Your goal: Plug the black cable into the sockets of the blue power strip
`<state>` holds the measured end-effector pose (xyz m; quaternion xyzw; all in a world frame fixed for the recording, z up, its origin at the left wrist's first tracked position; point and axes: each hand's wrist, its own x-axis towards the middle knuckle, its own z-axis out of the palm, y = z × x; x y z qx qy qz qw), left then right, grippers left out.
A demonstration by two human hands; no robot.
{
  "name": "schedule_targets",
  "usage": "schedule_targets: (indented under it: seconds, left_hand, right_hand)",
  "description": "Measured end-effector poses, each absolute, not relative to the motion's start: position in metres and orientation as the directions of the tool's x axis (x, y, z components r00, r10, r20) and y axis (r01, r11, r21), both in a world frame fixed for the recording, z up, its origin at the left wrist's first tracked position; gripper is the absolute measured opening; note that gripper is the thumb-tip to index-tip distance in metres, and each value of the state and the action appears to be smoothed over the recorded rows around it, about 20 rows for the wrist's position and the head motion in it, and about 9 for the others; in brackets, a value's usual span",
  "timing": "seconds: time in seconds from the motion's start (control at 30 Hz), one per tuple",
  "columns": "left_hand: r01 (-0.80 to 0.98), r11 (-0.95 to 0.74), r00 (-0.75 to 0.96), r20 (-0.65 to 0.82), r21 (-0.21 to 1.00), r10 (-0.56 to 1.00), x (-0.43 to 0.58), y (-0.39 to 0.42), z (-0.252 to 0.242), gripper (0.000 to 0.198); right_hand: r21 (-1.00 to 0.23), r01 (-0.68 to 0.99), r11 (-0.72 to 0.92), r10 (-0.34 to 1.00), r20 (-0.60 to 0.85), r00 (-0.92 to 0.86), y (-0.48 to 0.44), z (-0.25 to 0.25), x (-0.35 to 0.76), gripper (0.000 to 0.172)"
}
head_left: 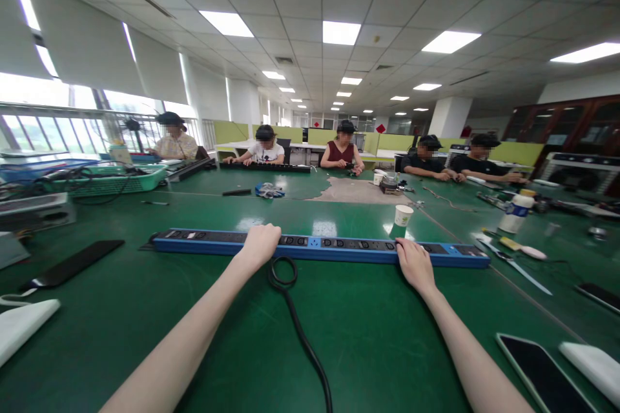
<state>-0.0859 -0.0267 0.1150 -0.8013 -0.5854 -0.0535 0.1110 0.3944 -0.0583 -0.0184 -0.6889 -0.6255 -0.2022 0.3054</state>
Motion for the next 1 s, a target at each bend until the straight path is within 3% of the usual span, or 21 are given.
schedule_targets:
  seconds: [0.37, 0.5, 0.57, 0.77, 1.0]
  left_hand:
    - [0.979, -0.201, 0.197, 0.259, -0.009, 0.946, -0.099, -0.007, 0.098, 0.026]
    - [0.987, -0.137, 0.090, 0.434, 0.079, 0.897, -0.091, -0.016, 0.120, 0.038]
    - [0.974, -0.195, 0.110, 0.510, 0.116, 0.853, -0.080, -0.027, 0.128, 0.044]
    - [0.875, -0.453, 0.356, 0.404, 0.173, 0.843, -0.032, -0.054, 0.108, 0.034]
    - [0.884, -0.425, 0.334, 0.373, 0.195, 0.866, -0.006, -0.038, 0.082, 0.026]
  right_hand:
    - [-0.174, 0.984, -0.028, 0.747, 0.651, 0.136, -0.059, -0.016, 0.394, 0.050]
    - [-0.180, 0.983, -0.025, 0.746, 0.651, 0.139, -0.059, -0.014, 0.393, 0.049]
    - [-0.178, 0.984, -0.026, 0.745, 0.653, 0.138, -0.059, -0.014, 0.392, 0.049]
    - [-0.174, 0.984, -0.028, 0.738, 0.661, 0.137, -0.060, -0.014, 0.392, 0.048]
    - [-0.174, 0.984, -0.028, 0.740, 0.658, 0.137, -0.061, -0.012, 0.391, 0.048]
